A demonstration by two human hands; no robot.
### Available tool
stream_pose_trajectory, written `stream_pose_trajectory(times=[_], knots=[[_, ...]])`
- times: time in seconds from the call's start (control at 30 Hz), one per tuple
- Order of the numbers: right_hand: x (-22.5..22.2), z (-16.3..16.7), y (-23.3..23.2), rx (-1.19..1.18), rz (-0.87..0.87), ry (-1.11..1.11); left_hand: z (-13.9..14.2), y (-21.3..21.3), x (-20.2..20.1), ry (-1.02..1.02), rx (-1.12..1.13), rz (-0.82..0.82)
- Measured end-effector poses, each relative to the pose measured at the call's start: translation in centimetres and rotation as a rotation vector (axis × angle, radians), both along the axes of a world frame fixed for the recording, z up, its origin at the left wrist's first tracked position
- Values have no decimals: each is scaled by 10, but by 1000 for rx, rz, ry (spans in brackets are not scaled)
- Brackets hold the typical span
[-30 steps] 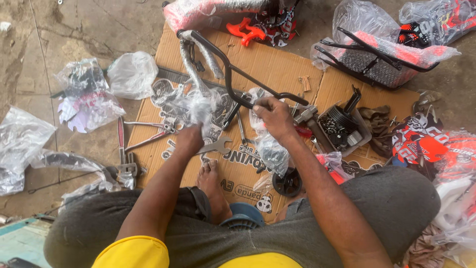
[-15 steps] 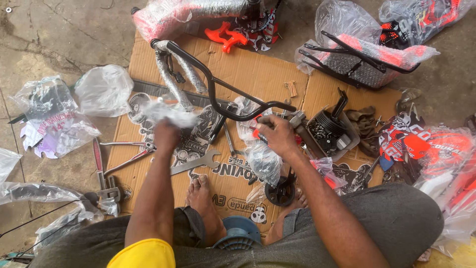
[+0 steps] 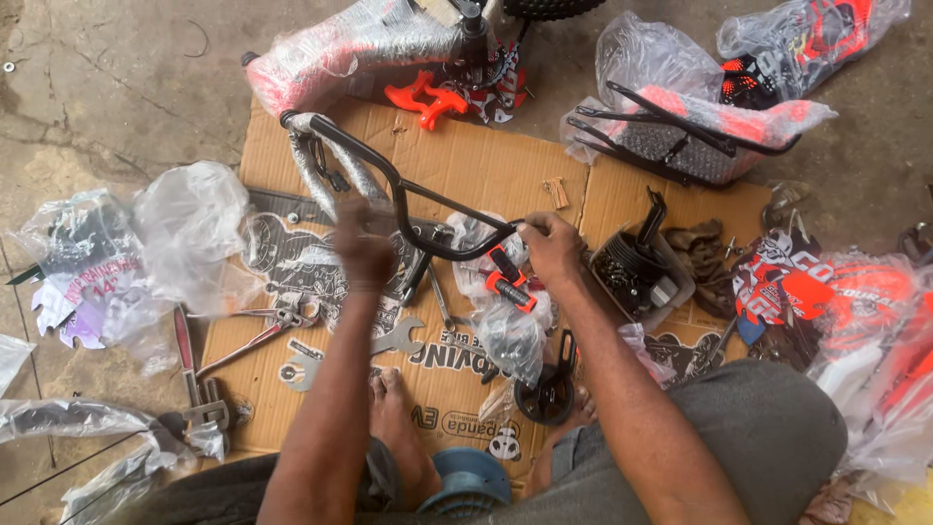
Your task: The person assembles bicycle handlebar components while sitting on the floor. They use a screwdriver to tighten a black plastic part, attach an orange plastic piece, and then install orange grips onto the handlebars.
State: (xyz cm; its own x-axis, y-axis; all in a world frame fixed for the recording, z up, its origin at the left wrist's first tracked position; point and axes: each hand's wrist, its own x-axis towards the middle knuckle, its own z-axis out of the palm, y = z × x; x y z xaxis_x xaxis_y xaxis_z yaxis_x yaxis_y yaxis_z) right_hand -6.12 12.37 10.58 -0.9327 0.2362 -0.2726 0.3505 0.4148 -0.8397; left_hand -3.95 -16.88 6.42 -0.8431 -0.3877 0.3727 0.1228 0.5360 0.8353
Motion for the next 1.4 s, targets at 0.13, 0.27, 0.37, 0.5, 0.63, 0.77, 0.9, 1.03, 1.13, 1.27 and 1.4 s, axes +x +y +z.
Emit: stream_pose_trajectory(times=[0.13,0.27,0.37,0.5,0.63,0.77,0.9,1.03,1.13,1.27,1.4], knots=[[-57,2,-27,153,120,135,2,80,-1,-55,-348,-396],[-123,-3,-73,380,444,316,-18,83,16,-21,-694,-439],[-166,-8,-107,513,737,402,-39,90,13,-65,-659,-356],[-207,-14,-153,582,881,386,-53,94,8,-59,-689,-338],[-224,-17,-165,635,903,203,-51,93,6,-66,-701,-339],[-209,-12,-148,744,978,261,-45,94,5,-83,-677,-339],[-162,14,-107,480,880,515,-34,99,6,-102,-645,-330],[-100,83,-37,424,832,401,-12,104,6,-299,-698,-372],[-54,144,12,362,672,125,16,111,5,-541,-709,-457],[12,207,53,67,347,34,76,120,3,-639,-522,-658],[62,233,54,-902,142,153,154,128,10,-612,487,-785]])
